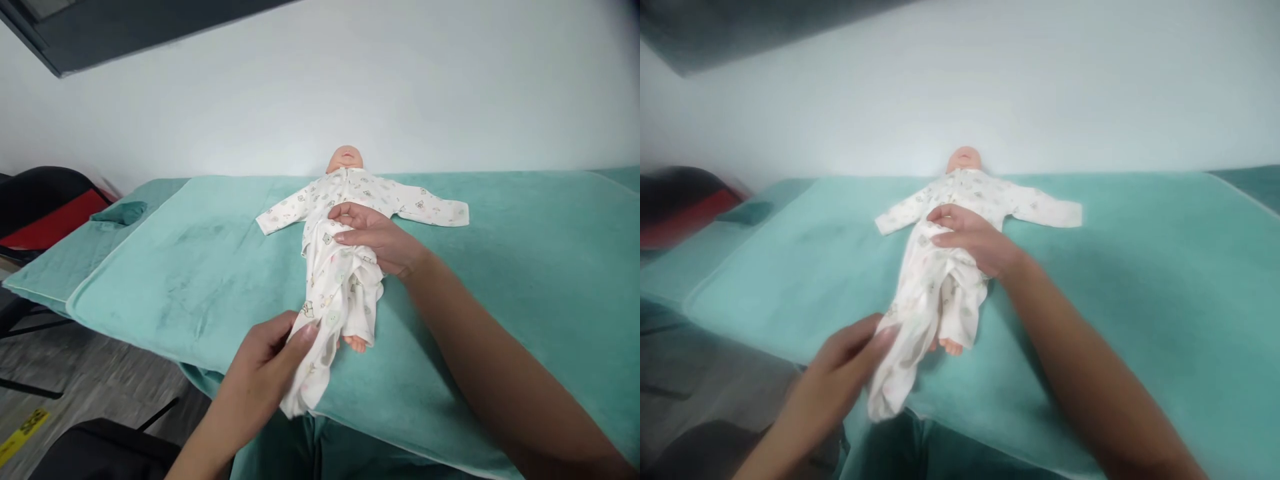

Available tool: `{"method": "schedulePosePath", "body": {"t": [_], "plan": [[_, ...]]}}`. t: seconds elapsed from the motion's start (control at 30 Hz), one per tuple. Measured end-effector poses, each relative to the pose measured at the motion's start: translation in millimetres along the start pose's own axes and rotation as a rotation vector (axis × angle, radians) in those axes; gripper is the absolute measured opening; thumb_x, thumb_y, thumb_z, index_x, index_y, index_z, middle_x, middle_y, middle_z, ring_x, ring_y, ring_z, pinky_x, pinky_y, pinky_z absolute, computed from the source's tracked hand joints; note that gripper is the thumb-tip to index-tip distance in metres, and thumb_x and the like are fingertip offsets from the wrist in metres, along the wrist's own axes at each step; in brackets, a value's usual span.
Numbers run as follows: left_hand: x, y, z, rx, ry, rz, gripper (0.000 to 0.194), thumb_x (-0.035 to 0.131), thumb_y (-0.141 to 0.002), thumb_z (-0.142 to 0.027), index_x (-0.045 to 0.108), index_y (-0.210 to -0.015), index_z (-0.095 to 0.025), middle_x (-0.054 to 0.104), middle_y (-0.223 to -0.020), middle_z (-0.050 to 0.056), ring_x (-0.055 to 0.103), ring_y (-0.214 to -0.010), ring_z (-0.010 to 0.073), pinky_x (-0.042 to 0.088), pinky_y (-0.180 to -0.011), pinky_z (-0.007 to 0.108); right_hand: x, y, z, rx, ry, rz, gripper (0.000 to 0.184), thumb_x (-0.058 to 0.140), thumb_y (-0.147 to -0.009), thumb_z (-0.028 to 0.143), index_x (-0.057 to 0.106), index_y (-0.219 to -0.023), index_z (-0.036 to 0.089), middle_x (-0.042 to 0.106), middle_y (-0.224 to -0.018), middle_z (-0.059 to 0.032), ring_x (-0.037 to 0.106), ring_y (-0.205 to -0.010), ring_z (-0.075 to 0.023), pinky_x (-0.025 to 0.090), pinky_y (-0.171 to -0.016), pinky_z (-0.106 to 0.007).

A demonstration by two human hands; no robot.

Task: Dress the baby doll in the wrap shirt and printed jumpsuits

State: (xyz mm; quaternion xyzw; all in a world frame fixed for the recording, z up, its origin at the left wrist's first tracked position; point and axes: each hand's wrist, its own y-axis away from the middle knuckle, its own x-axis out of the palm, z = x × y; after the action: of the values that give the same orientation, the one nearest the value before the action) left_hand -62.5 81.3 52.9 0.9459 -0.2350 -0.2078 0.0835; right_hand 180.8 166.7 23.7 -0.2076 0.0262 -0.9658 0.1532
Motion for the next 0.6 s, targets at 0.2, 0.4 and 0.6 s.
{"method": "schedulePosePath", "body": {"t": [0.2,0.4,0.6], "plan": [[-17.7,-12,-3,0.118,0.152,-0.106,0.032,0.061,-0.085,-0.052,0.069,-0.073,-0.024,0.061,-0.067,0.002,0.055,-0.063,0.0185,0.044,-0.058,0.031,3,6,6,-0.003,0.166,0.024,0.044,0.079,-0.077,0.027,0.063,-0.118,0.028,0.058,-0.129,-0.0055,0.064,-0.102,-0.0182,0.056,-0.076,-0.027],[-2.9,-82,-11,0.264,0.211,-0.140,0.058,0.079,-0.073,-0.035,0.058,-0.127,-0.027,0.061,-0.131,0.006,0.059,-0.115,0.0253,0.050,-0.091,0.036,3,8,8,-0.039,0.288,0.097,0.062,0.082,-0.072,0.022,0.059,-0.129,0.031,0.052,-0.141,-0.0051,0.049,-0.132,-0.0238,0.052,-0.095,-0.030],[1.2,-119,-19,0.207,0.239,0.016,0.034,0.081,-0.072,-0.038,0.065,-0.095,-0.018,0.067,-0.093,0.004,0.063,-0.084,0.0196,0.047,-0.073,0.030,0,2,3,-0.009,0.119,0.043,0.044,0.081,-0.073,0.023,0.065,-0.114,0.023,0.066,-0.112,-0.0049,0.068,-0.091,-0.0182,0.057,-0.076,-0.029]]}}
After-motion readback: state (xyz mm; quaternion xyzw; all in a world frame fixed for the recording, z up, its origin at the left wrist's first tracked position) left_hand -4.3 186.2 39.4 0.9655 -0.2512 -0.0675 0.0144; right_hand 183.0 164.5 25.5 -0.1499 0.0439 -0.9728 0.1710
